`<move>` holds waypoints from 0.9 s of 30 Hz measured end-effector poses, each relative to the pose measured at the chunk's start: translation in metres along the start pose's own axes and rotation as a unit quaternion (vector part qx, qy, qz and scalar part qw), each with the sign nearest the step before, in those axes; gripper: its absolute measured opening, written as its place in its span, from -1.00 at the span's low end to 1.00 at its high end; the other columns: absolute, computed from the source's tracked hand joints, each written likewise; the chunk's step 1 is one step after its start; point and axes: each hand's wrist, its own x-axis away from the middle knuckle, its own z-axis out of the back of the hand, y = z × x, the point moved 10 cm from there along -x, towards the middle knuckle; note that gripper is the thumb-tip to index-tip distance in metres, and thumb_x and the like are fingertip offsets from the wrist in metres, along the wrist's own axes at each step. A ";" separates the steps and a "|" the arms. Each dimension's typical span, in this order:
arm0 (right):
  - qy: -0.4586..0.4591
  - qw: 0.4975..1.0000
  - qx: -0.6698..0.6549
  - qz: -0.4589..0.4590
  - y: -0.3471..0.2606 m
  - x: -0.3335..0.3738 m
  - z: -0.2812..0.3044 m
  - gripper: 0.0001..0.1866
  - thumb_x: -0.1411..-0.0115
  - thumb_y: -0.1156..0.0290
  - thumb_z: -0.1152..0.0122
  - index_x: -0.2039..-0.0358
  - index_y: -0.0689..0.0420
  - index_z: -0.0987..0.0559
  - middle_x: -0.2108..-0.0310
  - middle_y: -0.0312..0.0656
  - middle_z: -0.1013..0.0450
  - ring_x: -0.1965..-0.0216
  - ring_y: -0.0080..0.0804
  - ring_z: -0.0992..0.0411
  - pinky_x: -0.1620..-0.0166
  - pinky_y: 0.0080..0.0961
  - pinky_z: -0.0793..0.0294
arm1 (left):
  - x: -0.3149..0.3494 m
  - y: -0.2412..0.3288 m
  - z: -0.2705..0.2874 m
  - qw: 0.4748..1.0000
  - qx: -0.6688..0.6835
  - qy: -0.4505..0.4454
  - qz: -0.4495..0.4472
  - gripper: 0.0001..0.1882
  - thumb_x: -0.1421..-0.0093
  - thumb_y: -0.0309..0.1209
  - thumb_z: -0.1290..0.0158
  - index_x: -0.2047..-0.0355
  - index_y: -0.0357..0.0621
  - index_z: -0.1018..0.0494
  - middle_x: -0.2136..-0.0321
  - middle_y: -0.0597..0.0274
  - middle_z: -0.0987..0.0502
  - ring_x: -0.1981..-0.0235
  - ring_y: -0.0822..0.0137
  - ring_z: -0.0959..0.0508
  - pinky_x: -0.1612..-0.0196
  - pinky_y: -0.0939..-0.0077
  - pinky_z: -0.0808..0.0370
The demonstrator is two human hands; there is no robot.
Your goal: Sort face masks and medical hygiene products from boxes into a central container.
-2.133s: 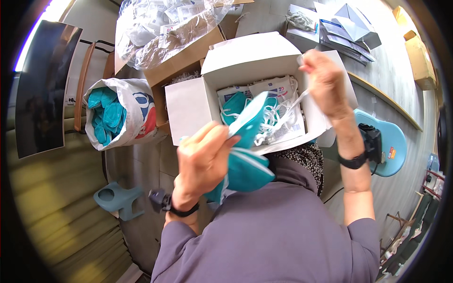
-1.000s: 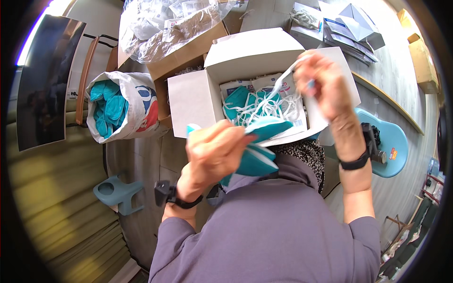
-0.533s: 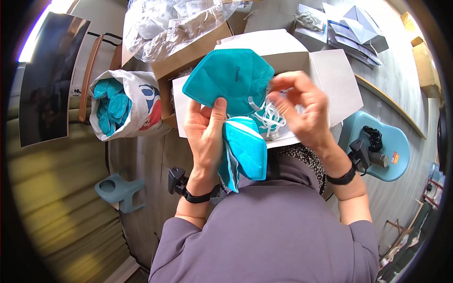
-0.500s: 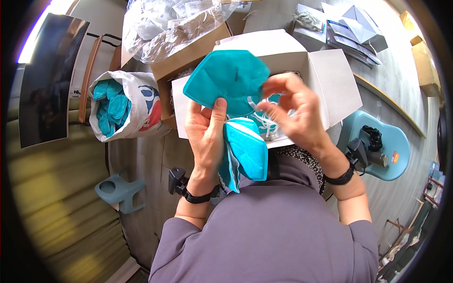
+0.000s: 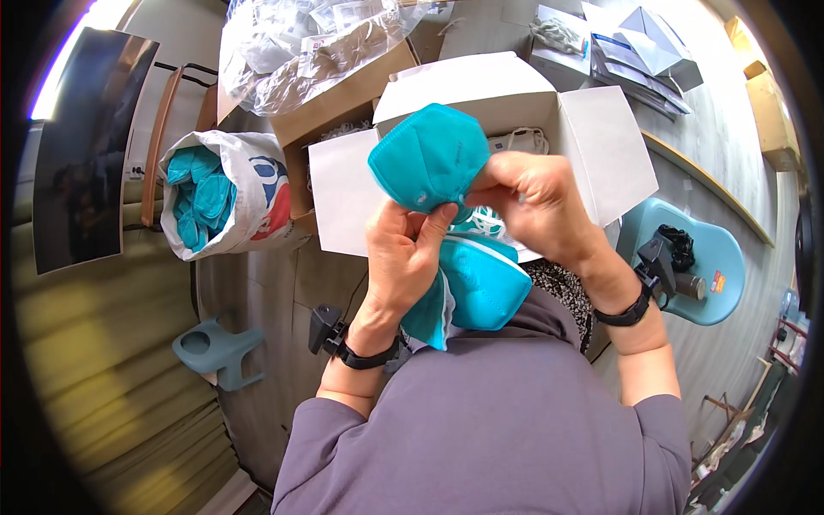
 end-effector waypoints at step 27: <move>-0.208 0.972 -0.114 -0.007 0.001 0.008 -0.032 -0.82 0.03 0.71 -0.36 0.38 0.24 -0.61 0.45 -0.23 -0.51 0.40 -0.48 -0.49 0.34 -0.55 -0.47 | 0.026 0.077 -0.023 0.901 -0.312 -0.182 -0.241 -0.73 0.10 -0.64 -0.27 0.33 -0.14 -0.63 0.33 0.22 -0.63 0.40 0.29 -0.64 0.39 0.52 -0.53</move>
